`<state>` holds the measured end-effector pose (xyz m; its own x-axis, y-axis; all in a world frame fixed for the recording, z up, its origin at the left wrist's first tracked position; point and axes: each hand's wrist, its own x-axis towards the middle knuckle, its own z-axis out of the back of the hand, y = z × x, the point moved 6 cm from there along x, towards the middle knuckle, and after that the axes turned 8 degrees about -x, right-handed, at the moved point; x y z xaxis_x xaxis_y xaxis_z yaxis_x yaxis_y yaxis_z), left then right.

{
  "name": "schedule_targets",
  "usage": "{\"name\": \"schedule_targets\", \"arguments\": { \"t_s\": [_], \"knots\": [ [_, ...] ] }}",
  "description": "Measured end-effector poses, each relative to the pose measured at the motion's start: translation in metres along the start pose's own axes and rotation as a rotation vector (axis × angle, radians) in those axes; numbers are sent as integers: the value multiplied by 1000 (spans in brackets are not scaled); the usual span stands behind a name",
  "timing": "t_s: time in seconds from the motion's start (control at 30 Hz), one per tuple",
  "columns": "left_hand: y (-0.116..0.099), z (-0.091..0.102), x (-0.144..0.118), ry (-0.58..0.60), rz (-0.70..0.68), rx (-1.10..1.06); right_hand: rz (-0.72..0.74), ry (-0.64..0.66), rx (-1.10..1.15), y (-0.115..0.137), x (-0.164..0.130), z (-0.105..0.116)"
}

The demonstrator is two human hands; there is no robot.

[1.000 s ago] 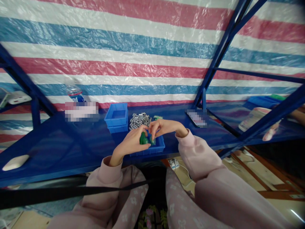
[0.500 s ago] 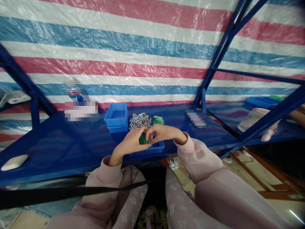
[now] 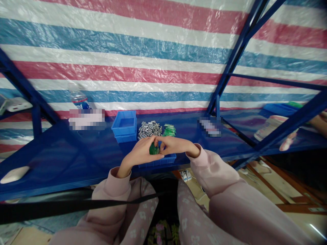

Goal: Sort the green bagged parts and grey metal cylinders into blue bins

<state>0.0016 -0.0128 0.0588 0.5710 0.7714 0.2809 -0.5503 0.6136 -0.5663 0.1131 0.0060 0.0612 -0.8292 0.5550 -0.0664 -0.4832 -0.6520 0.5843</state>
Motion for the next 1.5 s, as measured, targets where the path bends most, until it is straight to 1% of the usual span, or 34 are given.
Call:
{"name": "schedule_targets", "arguments": {
  "t_s": [0.23,0.4,0.5,0.6,0.73,0.8,0.83,0.9,1.0,1.07,1.13,1.2,1.27,1.33,1.5],
  "knots": [
    [-1,2,0,-2,-4,-34,-3,-15,34,2,-2,-1],
    [-1,4,0,-1,-15,-69,-21,-37,37,-2,-2,-4],
    [-1,4,0,-3,-18,-73,-11,-52,54,-4,-2,-4],
    [-1,3,0,-6,-11,-61,3,-38,66,-4,-1,-3],
    [1,1,0,-15,0,-37,36,-46,63,1,-3,5],
    [2,0,-1,-12,-4,-33,51,-90,52,2,-5,15],
    [2,0,-1,-8,-9,-33,51,-135,41,0,-6,22],
    [2,0,-2,4,-16,-31,34,-271,7,-7,-9,39],
    [0,0,-2,22,-18,-20,-22,-535,-80,-29,-13,67],
    [-2,0,-1,36,-30,-15,-101,-671,-160,-50,-14,80],
    [-3,0,-1,41,-42,-15,-215,-757,-231,-74,-14,86],
    [-3,0,-1,33,-42,-16,-273,-783,-256,-92,-10,85],
    [-3,1,-1,26,-34,-15,-303,-779,-272,-104,-7,82],
    [-2,1,-1,25,-32,-17,-325,-760,-289,-110,-3,78],
    [-2,0,-1,26,-30,-18,-375,-681,-320,-117,3,71]
  ]
}}
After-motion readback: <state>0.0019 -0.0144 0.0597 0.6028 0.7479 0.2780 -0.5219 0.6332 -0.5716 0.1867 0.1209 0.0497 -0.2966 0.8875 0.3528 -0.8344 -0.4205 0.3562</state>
